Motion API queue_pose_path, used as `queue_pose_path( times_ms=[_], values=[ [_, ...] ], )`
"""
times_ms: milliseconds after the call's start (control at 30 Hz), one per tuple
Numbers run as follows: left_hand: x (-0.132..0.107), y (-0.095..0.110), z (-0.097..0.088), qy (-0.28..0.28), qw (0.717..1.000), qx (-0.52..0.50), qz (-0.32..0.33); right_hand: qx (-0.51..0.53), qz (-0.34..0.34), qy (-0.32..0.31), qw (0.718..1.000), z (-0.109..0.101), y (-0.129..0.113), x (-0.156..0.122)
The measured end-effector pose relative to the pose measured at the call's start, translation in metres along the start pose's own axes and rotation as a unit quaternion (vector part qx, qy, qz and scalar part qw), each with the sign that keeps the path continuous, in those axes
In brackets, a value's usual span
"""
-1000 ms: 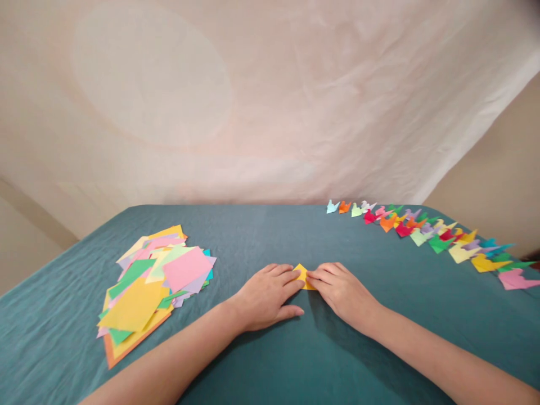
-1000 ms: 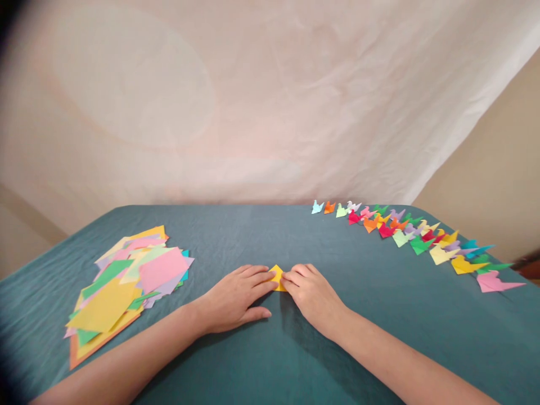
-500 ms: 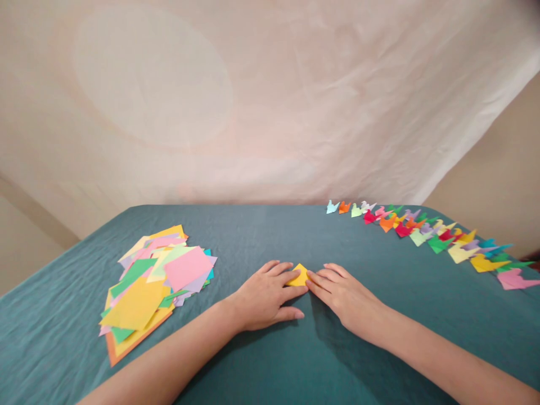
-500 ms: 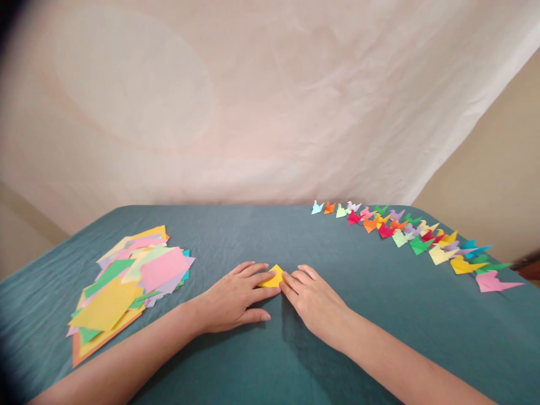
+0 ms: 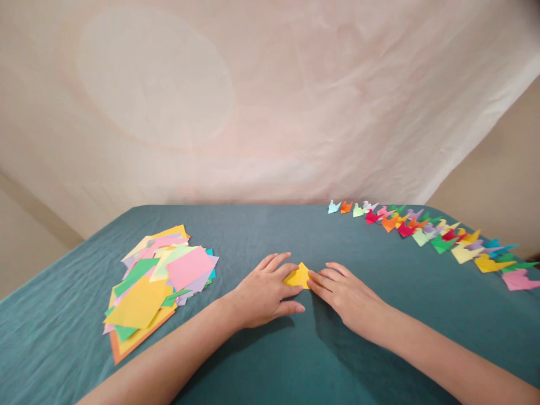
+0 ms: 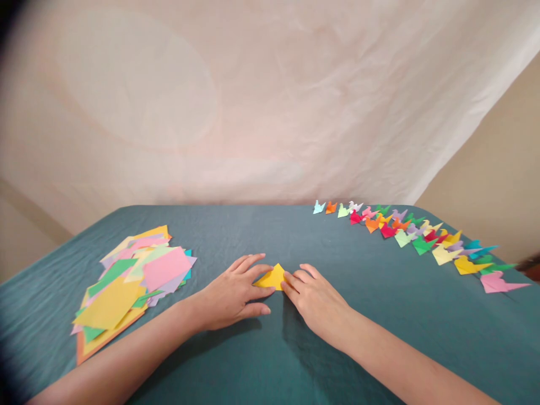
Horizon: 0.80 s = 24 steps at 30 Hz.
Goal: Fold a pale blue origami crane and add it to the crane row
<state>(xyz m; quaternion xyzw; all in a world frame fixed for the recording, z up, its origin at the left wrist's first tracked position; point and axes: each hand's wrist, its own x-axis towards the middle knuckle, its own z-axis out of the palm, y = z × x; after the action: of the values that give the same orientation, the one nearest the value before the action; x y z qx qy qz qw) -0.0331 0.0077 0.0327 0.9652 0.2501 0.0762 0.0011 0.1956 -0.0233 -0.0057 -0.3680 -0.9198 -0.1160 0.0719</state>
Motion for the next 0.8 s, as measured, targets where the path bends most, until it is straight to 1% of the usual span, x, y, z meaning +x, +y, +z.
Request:
queue_pose_path(
  times_ms=[233,533,800],
  values=[
    [-0.004,0.004,-0.004,-0.022,0.999,0.021,-0.025,0.008,0.003,0.001,1.000,0.000,0.000,0.001],
    [-0.011,0.015,-0.005,-0.032,0.996,0.056,-0.062,0.012,0.003,0.004,1.000,-0.001,0.001,0.001],
    [-0.013,0.016,-0.008,-0.039,0.993,0.077,-0.084,0.024,0.009,0.006,1.000,-0.002,0.001,0.002]
  ],
)
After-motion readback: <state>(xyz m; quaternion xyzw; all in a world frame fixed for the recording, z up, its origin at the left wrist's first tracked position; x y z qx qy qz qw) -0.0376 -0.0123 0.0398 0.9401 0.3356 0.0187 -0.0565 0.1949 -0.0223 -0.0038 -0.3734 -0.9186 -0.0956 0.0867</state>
